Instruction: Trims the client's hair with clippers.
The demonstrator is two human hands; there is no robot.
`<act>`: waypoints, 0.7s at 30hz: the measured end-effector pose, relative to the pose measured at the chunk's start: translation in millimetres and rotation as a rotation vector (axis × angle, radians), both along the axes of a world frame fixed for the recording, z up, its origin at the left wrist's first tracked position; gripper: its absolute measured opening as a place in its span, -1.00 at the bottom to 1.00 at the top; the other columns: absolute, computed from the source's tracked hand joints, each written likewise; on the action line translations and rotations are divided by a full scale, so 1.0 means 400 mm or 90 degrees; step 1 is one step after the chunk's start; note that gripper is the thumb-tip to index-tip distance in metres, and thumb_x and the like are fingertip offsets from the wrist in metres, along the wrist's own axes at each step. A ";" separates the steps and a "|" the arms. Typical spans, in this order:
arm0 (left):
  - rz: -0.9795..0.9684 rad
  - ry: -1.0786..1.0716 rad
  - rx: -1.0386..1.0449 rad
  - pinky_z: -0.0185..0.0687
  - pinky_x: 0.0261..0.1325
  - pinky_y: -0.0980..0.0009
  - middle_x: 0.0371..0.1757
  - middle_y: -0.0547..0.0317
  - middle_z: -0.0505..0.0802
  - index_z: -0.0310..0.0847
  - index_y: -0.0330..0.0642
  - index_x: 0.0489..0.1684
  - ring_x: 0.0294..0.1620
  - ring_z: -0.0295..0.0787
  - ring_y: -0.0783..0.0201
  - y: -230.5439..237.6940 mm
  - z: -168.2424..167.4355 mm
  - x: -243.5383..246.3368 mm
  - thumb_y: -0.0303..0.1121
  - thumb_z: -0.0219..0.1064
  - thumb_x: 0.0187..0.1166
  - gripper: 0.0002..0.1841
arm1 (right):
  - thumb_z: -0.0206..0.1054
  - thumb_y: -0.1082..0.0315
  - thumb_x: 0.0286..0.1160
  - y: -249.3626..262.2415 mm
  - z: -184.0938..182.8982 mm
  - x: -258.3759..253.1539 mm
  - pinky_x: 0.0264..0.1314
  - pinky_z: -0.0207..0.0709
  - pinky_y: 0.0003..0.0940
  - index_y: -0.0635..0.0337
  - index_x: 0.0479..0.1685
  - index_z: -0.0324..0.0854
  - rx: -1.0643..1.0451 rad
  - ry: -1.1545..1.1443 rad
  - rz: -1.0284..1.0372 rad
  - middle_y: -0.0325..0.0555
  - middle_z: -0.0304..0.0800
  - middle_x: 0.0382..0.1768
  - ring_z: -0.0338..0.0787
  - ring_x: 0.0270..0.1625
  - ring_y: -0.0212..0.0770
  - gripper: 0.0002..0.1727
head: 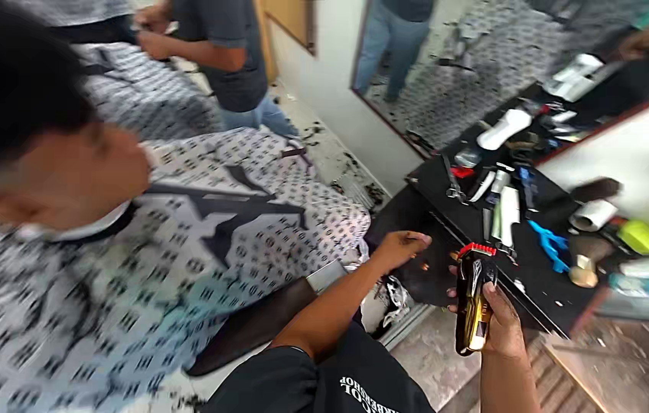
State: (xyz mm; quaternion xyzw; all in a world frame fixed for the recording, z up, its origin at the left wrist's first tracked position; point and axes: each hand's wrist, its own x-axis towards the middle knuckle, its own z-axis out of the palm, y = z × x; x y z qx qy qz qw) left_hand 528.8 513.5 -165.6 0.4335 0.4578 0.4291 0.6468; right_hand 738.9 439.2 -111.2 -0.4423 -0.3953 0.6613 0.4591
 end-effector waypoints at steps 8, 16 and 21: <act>0.197 0.134 0.057 0.66 0.35 0.24 0.29 -0.06 0.80 0.60 -0.35 0.42 0.27 0.75 0.25 -0.576 0.240 -0.348 -0.27 0.63 0.37 -0.38 | 0.57 -0.22 0.27 -0.264 0.044 -0.401 -0.50 0.79 -0.26 0.01 0.66 0.14 -0.023 0.027 0.355 -0.16 0.85 -0.22 0.85 -0.42 -0.20 0.01; 0.269 0.140 0.055 0.71 0.14 0.38 0.40 0.02 0.73 0.53 -0.25 0.53 0.08 0.76 0.38 -0.923 0.384 -0.659 -0.23 0.65 0.35 -0.30 | 0.72 -0.03 0.11 -0.540 0.124 -0.747 -0.37 0.84 -0.21 -0.05 0.62 0.22 0.014 0.144 0.391 -0.15 0.83 0.05 0.87 -0.29 -0.18 0.01; 0.254 0.292 0.255 0.66 0.09 0.41 0.46 0.02 0.70 0.60 -0.19 0.53 0.16 0.70 0.35 -1.088 0.457 -0.931 -0.05 0.68 0.28 -0.23 | 0.46 -0.10 0.47 -0.663 0.199 -0.992 -0.28 0.86 -0.30 -0.22 0.48 0.55 0.039 0.286 0.453 -0.21 0.91 0.07 0.92 -0.17 -0.27 -0.42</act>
